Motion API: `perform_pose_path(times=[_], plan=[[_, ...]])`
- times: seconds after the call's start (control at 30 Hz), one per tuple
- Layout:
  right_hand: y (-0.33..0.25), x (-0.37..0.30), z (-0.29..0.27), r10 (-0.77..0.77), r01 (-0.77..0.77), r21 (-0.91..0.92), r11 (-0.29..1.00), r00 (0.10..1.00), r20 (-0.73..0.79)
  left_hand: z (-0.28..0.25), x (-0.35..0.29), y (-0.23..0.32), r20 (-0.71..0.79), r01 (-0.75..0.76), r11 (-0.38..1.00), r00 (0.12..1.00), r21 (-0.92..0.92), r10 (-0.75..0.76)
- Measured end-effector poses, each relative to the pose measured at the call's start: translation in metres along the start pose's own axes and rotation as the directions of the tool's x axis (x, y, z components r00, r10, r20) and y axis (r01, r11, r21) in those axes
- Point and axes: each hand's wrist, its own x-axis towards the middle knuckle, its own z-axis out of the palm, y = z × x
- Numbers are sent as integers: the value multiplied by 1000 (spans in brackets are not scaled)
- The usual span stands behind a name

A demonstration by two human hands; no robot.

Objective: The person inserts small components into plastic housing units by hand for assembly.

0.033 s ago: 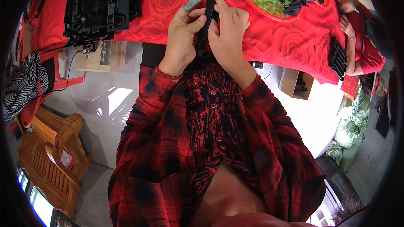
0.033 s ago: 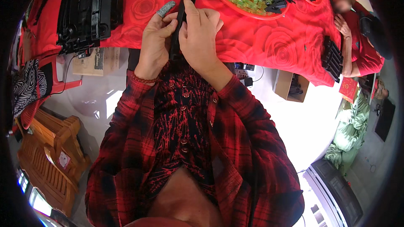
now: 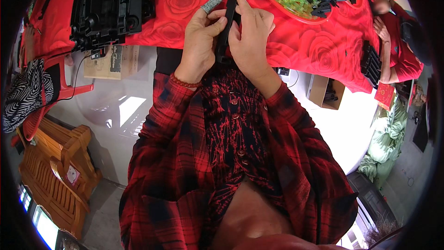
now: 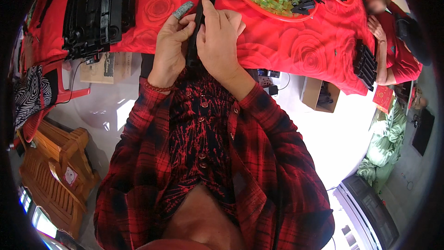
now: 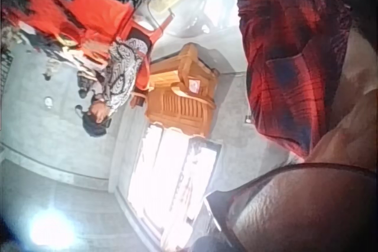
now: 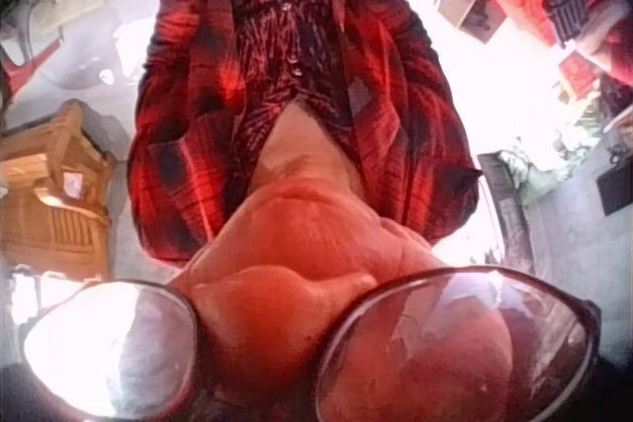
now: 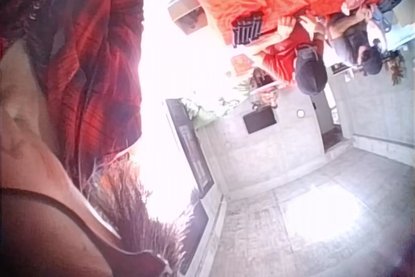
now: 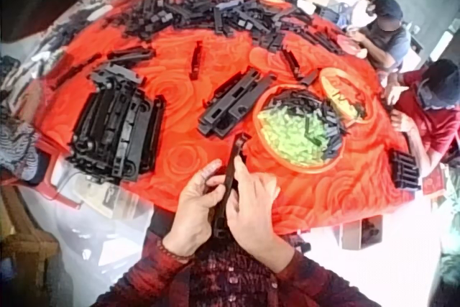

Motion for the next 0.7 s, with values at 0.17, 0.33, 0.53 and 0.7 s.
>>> perform_pose_path(times=[0.17, 0.33, 0.53, 0.7], plan=[[0, -1, 3, -1, 3, 40, 999, 998, -58, -5, 3, 1, 30, 39, 999, 999, -38, -38], [-2, -3, -1, -16, 19, 34, 999, 997, -82, -8, 4, 5, 83, 102, 995, 991, -19, -100], [-8, 1, -7, 19, -10, 51, 999, 984, -179, -1, -1, 15, 120, 180, 978, 978, -102, -168], [-2, -5, -7, 211, -201, 333, 921, 977, 5, 1, -4, 15, 99, 107, 993, 989, 40, -110]])
